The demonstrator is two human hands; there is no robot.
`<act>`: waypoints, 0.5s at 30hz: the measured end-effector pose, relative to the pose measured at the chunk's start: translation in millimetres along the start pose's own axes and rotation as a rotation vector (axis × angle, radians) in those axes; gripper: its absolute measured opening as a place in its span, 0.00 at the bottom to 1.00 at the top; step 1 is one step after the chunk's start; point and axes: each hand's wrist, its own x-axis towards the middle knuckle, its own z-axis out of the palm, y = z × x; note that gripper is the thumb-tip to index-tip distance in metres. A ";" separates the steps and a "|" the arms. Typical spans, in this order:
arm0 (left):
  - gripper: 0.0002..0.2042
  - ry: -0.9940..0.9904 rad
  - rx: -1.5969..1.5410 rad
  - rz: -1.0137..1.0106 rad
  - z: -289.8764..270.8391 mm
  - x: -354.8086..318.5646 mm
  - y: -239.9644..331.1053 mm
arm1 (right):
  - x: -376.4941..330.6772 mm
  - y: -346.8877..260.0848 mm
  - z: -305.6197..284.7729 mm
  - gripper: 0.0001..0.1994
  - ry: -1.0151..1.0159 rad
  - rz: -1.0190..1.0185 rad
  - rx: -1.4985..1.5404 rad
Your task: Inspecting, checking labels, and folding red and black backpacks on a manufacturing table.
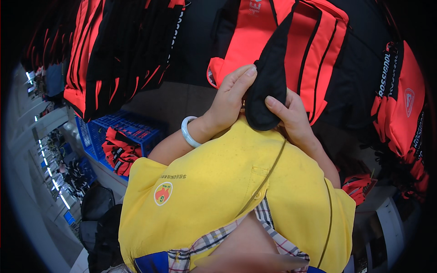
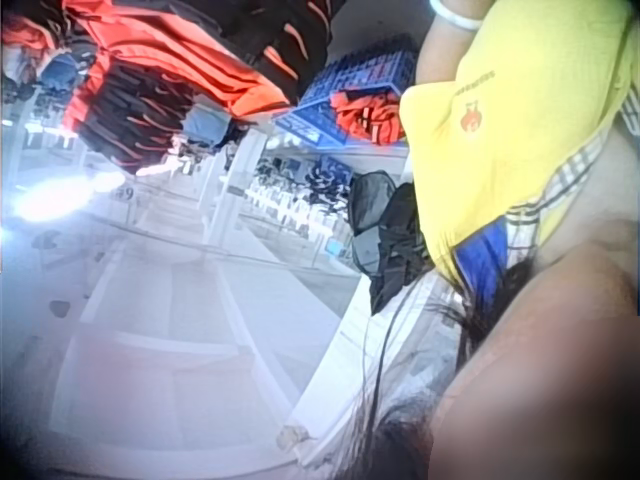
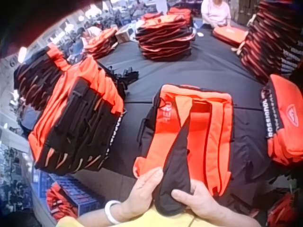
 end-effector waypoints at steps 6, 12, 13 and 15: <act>0.12 -0.041 -0.029 -0.004 -7.9 2.2 -3.4 | -0.3 -0.2 0.7 0.14 -0.002 0.008 -0.007; 0.10 0.025 0.660 0.297 -10.3 6.9 15.6 | -4.1 -3.2 -0.6 0.14 0.029 0.027 -0.160; 0.11 0.083 1.015 0.458 -7.1 7.2 19.7 | -3.8 -0.6 0.4 0.14 0.030 0.026 -0.160; 0.13 0.121 1.065 0.577 -10.7 14.0 14.9 | -2.8 5.5 3.1 0.16 0.070 -0.145 -0.213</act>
